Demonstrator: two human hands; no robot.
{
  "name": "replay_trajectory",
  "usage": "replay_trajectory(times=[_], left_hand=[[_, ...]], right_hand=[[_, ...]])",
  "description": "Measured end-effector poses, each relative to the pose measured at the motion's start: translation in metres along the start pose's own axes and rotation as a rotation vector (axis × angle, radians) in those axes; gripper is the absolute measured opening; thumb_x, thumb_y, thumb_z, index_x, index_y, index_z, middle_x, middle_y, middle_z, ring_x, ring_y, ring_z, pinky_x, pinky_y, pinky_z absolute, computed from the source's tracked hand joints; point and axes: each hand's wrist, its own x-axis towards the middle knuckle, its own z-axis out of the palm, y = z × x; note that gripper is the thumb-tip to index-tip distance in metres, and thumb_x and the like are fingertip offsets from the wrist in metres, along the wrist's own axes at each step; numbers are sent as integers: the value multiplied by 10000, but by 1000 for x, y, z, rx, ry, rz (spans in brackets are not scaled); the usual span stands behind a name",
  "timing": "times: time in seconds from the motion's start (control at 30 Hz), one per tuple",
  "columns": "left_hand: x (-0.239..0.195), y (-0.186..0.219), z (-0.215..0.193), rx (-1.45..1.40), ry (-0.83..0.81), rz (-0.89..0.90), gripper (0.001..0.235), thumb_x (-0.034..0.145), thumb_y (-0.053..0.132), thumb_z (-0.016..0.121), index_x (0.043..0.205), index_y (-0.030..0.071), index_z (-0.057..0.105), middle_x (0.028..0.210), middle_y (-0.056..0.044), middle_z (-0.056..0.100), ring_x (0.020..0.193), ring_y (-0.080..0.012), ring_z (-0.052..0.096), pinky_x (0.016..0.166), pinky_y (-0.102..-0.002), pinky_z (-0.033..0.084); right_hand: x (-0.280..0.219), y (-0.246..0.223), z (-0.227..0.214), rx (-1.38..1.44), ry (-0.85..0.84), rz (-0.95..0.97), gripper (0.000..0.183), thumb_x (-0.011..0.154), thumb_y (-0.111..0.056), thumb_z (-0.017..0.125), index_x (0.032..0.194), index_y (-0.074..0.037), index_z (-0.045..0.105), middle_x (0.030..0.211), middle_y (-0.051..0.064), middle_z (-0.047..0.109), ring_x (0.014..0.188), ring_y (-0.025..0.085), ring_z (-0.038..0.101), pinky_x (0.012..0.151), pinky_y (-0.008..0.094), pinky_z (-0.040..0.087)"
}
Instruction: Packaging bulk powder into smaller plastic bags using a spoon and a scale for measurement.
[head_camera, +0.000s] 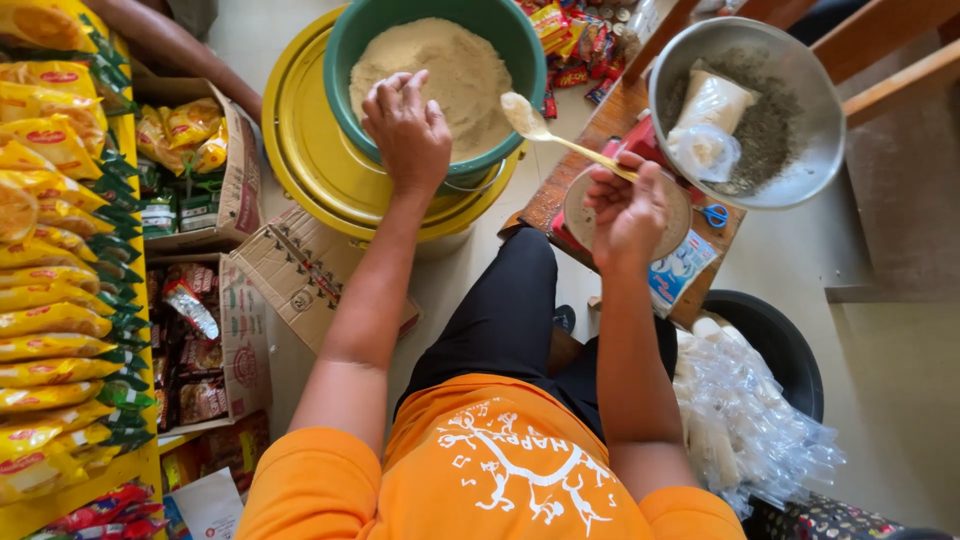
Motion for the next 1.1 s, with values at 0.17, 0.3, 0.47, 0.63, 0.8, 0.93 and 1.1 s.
replay_trajectory(times=[0.17, 0.3, 0.47, 0.63, 0.8, 0.93, 1.1], left_hand=[[0, 1, -2, 23, -10, 91, 301, 770, 159, 664, 1070, 165, 679, 1089, -41, 549, 1059, -277, 432, 796, -460, 410], [-12, 45, -9, -186, -56, 157, 283, 743, 30, 667, 1009, 124, 684, 1074, -58, 527, 1065, -294, 415, 824, -456, 369], [-48, 127, 13, -347, -233, 510, 363, 701, -11, 670, 988, 205, 723, 1092, -79, 526, 1056, -287, 408, 832, -428, 306], [-55, 185, 34, -332, -488, 730, 324, 687, 67, 686, 986, 191, 666, 1054, -82, 416, 1076, -285, 335, 814, -427, 321], [-52, 213, 60, -41, -621, 749, 521, 706, 57, 710, 1193, 207, 602, 1091, -103, 388, 1128, -292, 295, 872, -447, 275], [-49, 213, 53, 27, -716, 736, 431, 643, 20, 721, 1030, 199, 657, 1063, -108, 386, 1119, -303, 311, 880, -469, 266], [-56, 203, 56, -45, -583, 764, 456, 560, 166, 806, 996, 208, 678, 1090, -105, 367, 1121, -318, 306, 897, -514, 218]], right_hand=[[-26, -61, -66, -19, 150, -180, 382, 907, -403, 501, 952, -37, 601, 722, 174, 667, 523, 205, 606, 463, 292, 501], [-44, -103, -99, -178, 391, -348, 445, 867, -470, 482, 902, -44, 607, 669, 150, 653, 452, 210, 562, 434, 265, 474], [-50, -129, -112, -316, 472, -484, 457, 882, -483, 445, 900, -57, 609, 667, 134, 653, 468, 165, 564, 435, 238, 484], [-46, -136, -120, -315, 485, -507, 441, 878, -483, 459, 900, -66, 601, 670, 137, 655, 473, 164, 564, 438, 242, 482], [-37, -137, -118, -354, 448, -501, 464, 879, -496, 451, 873, -52, 584, 659, 138, 647, 441, 189, 546, 420, 250, 452], [-26, -133, -111, -393, 395, -535, 469, 889, -505, 460, 880, -50, 574, 656, 130, 636, 456, 177, 540, 449, 252, 473], [-10, -120, -97, -504, 270, -561, 393, 966, -406, 435, 881, -35, 532, 674, 150, 622, 495, 187, 563, 449, 254, 469]])
